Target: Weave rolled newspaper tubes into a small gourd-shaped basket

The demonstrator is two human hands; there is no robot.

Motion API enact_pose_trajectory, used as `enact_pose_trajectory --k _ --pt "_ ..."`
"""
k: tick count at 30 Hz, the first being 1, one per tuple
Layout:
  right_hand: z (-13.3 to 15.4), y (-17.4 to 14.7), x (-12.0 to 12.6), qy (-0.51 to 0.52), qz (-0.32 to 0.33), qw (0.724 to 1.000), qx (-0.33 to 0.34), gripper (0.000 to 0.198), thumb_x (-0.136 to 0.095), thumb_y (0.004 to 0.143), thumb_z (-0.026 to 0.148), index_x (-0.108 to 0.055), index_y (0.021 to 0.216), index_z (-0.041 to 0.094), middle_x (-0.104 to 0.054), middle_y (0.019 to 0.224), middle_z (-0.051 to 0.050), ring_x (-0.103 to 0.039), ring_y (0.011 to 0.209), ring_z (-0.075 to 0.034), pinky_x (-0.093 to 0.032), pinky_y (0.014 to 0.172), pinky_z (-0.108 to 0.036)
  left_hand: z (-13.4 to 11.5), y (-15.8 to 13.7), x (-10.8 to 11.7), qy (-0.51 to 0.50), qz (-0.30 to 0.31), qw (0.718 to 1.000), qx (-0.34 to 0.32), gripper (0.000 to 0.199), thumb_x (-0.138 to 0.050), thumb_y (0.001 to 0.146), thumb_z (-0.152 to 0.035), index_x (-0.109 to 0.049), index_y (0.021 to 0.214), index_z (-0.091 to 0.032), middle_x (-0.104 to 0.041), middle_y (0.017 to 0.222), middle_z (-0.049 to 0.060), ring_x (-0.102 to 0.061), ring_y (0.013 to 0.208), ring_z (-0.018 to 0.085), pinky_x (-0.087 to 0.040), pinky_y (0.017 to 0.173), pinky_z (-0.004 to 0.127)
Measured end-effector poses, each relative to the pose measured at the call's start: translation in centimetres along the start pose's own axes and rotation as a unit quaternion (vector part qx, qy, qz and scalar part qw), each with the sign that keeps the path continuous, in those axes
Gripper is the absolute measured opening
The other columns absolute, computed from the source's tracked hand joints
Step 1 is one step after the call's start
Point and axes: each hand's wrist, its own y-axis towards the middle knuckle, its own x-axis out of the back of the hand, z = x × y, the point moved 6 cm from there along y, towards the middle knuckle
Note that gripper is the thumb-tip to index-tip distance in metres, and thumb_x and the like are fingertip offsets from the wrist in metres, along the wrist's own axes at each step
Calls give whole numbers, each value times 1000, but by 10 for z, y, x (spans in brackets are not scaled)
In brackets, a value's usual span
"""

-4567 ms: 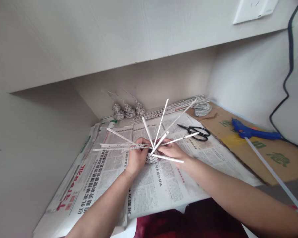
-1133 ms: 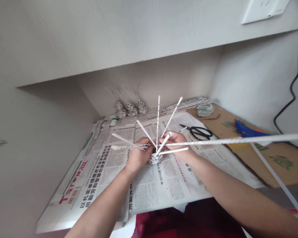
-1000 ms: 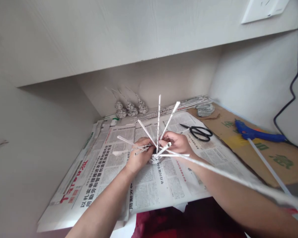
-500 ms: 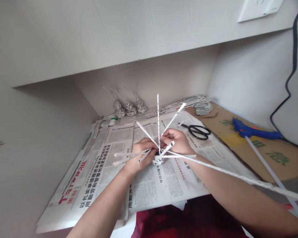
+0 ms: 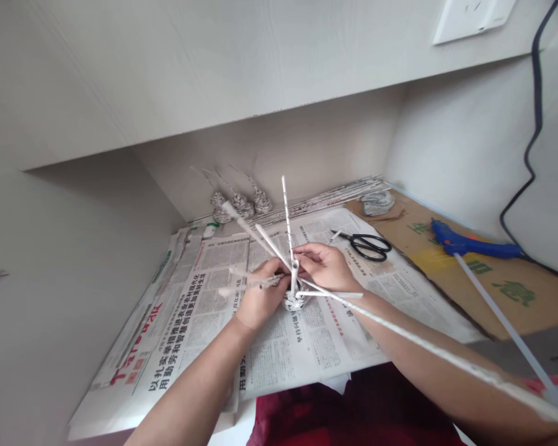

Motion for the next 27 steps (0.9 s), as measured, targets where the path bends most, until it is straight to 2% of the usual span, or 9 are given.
enact_pose_trajectory --k 3,6,9,12,19,24,27 --pt "-1 0 -3 12 9 1000 15 24 -71 70 35 -67 88 20 -71 74 -4 -70 65 -19 -60 61 -30 13 0 -1 -17 -45 995 86 16 -64 72 -14 -55 84 -19 -60 73 -2 -55 65 12 -43 61 22" --pt "-1 1 -2 9 0 1000 30 24 -71 70 37 -67 85 19 -68 68 -3 -67 61 -16 -57 57 -26 19 0 1 -13 -66 990 120 13 -65 71 -18 -52 73 -18 -53 63 -5 -49 57 10 -38 55 20" --pt "0 1 -1 13 -9 999 41 23 -69 72 38 -66 81 18 -64 63 -1 -62 55 -13 -54 54 -24 22 1 3 -17 -53 988 145 9 -65 70 -20 -59 75 -17 -62 67 -3 -56 60 11 -41 57 21" --pt "1 0 -3 31 -14 998 45 23 -68 73 39 -66 79 17 -62 61 0 -60 54 -12 -52 52 -23 25 2 -1 -32 -8 986 161 8 -64 71 -19 -67 78 -17 -69 72 1 -63 66 15 -45 61 23" --pt "-4 1 -4 68 -22 997 37 30 -70 70 45 -65 78 17 -59 59 2 -60 55 -12 -54 55 -25 29 1 -4 -97 -25 984 144 13 -62 71 -15 -71 81 -17 -72 75 3 -64 66 16 -48 61 24" --pt "-7 4 -1 85 -27 996 9 33 -75 65 46 -64 80 18 -64 65 0 -65 62 -16 -56 60 -29 21 1 5 -36 -45 992 110 8 -63 72 -16 -70 73 -19 -71 74 2 -64 69 16 -48 65 24" --pt "-7 5 3 60 -34 998 12 30 -73 67 43 -65 81 18 -67 69 -2 -65 65 -16 -54 64 -29 15 2 9 -7 -55 996 77 10 -61 73 -13 -68 70 -19 -68 72 0 -63 70 15 -47 68 24"
